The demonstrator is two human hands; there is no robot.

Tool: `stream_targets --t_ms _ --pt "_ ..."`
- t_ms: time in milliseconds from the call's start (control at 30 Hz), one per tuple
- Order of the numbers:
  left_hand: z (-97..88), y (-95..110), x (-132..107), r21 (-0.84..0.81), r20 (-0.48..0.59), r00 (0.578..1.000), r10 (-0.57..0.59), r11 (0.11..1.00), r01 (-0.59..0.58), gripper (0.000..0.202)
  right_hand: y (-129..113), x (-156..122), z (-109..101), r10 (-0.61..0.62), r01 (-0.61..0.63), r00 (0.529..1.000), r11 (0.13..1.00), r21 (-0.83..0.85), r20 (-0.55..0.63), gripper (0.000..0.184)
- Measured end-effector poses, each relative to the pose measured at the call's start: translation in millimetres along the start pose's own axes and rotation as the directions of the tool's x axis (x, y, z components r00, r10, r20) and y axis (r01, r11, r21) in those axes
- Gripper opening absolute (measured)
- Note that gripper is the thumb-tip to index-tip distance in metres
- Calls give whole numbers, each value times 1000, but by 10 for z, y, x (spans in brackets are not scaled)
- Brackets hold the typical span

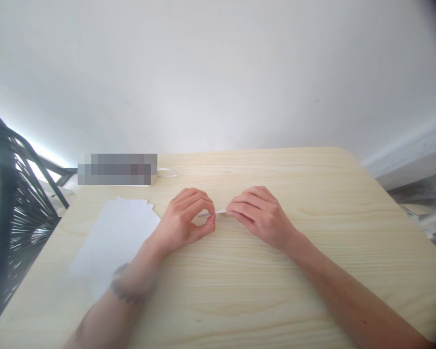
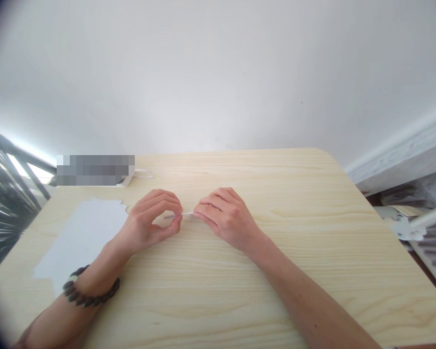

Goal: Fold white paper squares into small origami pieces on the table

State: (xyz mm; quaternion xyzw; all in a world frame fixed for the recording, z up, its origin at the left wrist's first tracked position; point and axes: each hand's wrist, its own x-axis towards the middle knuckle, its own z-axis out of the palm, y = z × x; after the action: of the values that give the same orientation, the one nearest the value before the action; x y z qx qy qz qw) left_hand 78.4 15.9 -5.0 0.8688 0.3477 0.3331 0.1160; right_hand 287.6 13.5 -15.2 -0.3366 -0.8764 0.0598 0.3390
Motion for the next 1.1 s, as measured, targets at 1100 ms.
stream_targets --t_ms 1100 --pt "-16 -39 13 22 -35 998 49 999 -48 9 155 -28 -72 -1 2 1000 999 50 -13 10"
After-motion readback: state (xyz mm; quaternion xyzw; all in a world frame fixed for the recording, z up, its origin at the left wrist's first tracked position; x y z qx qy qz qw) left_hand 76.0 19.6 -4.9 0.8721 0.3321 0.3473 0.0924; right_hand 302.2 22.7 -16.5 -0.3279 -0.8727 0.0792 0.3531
